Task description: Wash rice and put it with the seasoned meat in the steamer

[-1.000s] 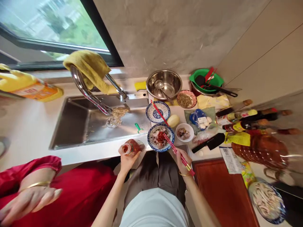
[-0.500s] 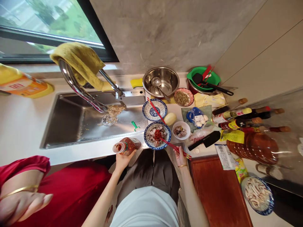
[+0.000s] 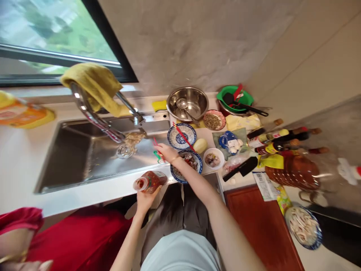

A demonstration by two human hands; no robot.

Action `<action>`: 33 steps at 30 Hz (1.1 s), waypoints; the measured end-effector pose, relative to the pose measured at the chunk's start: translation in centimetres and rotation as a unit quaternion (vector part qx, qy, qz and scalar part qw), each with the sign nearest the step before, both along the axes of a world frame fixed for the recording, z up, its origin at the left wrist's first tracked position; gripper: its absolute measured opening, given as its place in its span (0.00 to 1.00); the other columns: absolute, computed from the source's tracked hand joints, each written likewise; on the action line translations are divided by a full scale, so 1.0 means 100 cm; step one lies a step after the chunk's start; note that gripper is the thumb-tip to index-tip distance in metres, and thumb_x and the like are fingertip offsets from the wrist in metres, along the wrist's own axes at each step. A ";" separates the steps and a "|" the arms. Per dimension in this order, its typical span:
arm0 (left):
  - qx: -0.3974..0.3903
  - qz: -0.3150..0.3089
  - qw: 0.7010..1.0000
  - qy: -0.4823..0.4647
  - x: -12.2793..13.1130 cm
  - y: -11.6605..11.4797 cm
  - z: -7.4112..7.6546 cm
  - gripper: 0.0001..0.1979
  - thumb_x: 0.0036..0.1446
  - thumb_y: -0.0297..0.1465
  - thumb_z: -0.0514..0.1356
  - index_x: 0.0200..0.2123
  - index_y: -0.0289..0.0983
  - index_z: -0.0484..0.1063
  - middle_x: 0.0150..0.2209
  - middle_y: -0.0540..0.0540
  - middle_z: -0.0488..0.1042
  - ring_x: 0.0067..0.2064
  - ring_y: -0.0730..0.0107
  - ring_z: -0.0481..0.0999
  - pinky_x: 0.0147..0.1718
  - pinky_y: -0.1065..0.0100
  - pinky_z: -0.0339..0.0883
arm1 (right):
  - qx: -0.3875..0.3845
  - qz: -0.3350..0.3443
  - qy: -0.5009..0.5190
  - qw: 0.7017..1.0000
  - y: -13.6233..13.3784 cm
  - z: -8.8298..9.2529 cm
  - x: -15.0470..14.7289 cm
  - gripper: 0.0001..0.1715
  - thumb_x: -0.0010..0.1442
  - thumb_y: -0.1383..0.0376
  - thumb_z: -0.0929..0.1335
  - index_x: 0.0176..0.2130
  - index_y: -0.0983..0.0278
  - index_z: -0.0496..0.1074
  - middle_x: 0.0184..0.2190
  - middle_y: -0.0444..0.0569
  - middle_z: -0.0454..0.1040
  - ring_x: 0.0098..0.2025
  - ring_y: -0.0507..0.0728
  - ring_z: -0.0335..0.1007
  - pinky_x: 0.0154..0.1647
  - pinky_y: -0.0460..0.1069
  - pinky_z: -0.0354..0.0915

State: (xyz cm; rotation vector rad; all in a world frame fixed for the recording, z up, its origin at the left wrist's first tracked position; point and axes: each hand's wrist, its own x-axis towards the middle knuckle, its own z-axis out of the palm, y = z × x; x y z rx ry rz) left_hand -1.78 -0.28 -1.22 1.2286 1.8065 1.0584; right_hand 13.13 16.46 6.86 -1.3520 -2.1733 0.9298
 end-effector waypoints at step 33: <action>0.157 -0.498 0.846 -0.109 0.197 0.008 0.121 0.38 0.39 0.30 0.66 0.54 0.40 0.55 0.48 0.42 0.66 0.48 0.55 0.71 0.48 0.53 0.66 | 0.162 -0.265 0.176 0.934 -0.230 0.173 0.233 0.16 0.56 0.64 0.70 0.45 0.58 0.66 0.47 0.52 0.73 0.52 0.60 0.66 0.54 0.58 0.61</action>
